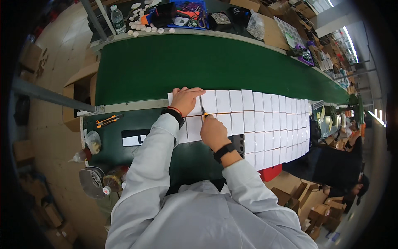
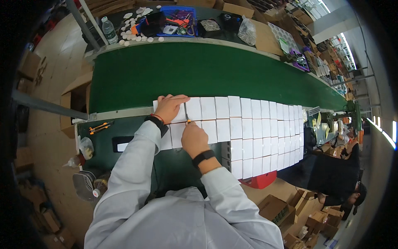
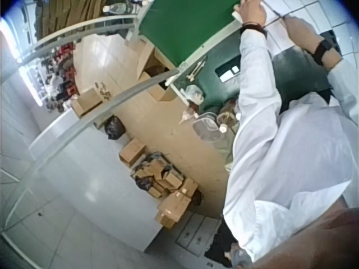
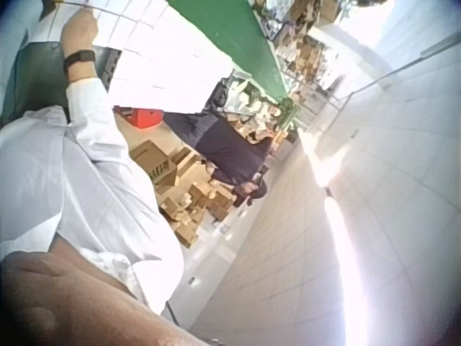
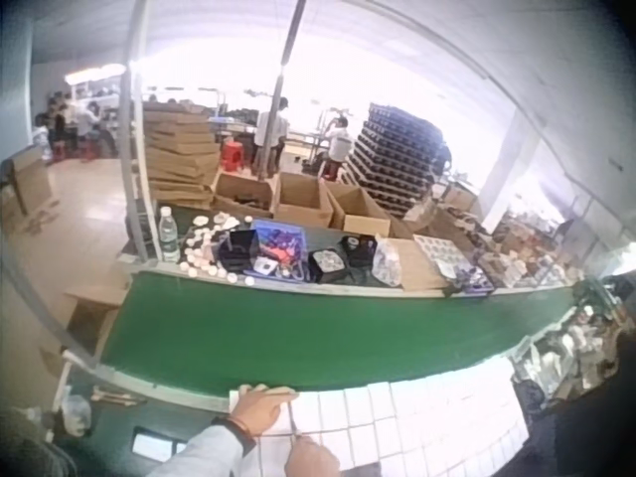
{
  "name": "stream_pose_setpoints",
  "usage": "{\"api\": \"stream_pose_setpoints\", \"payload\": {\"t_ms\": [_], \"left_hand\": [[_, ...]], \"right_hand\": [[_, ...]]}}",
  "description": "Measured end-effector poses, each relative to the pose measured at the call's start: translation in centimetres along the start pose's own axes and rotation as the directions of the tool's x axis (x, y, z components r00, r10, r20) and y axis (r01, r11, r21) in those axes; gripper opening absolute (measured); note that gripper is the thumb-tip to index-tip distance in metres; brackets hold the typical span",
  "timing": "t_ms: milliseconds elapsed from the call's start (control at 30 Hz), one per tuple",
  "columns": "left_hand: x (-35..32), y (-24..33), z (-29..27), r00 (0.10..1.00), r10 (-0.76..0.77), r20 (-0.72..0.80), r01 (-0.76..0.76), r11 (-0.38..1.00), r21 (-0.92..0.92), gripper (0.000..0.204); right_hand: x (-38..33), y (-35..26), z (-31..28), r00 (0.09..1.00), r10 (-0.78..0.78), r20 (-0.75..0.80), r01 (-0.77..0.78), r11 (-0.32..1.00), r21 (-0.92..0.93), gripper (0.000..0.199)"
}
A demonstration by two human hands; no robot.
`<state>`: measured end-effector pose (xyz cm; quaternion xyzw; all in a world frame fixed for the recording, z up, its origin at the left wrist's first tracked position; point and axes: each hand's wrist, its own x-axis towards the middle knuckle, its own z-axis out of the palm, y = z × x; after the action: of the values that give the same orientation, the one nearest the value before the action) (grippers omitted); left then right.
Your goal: Packing small electronic components into boxes at a factory assembly line
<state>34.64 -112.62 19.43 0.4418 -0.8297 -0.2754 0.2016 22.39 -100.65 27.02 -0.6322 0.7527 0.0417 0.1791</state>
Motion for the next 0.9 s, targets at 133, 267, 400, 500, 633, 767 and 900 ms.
{"api": "stream_pose_setpoints", "payload": {"t_ms": [133, 267, 400, 500, 633, 767, 900], "left_hand": [[-0.2, -1.4, 0.2, 0.999, 0.01, -0.052, -0.015, 0.995, -0.1, 0.038], [0.1, -1.1, 0.4, 0.999, -0.037, -0.039, 0.03, 0.988, -0.154, 0.035], [0.1, -1.2, 0.5, 0.998, -0.056, -0.016, 0.053, 0.99, -0.131, 0.035], [0.0, -1.2, 0.4, 0.998, -0.06, -0.005, 0.059, 0.991, -0.124, 0.035], [0.0, -1.3, 0.4, 0.999, -0.05, -0.021, 0.047, 0.991, -0.124, 0.035], [0.6, -0.9, 0.3, 0.998, -0.054, -0.009, 0.053, 0.991, -0.119, 0.035], [0.5, -1.1, 0.3, 0.998, -0.061, -0.027, 0.057, 0.99, -0.132, 0.034]], "right_hand": [[-0.1, -0.9, -1.1, 0.996, 0.005, -0.094, 0.001, 0.998, 0.058, 0.016], [1.7, -0.2, 0.3, 0.995, -0.004, -0.103, 0.01, 0.999, 0.05, 0.016], [2.0, -0.1, 1.3, 0.996, 0.0, -0.091, 0.005, 0.998, 0.059, 0.016], [1.8, -0.2, 1.4, 0.996, 0.002, -0.088, 0.004, 0.998, 0.067, 0.017], [1.7, -0.2, 1.8, 0.995, -0.004, -0.104, 0.009, 0.999, 0.05, 0.016], [3.3, 0.0, 0.7, 0.997, -0.016, -0.072, 0.02, 0.999, 0.051, 0.015], [2.8, 0.3, 0.0, 0.999, -0.029, 0.034, 0.027, 0.998, 0.063, 0.018]]}}
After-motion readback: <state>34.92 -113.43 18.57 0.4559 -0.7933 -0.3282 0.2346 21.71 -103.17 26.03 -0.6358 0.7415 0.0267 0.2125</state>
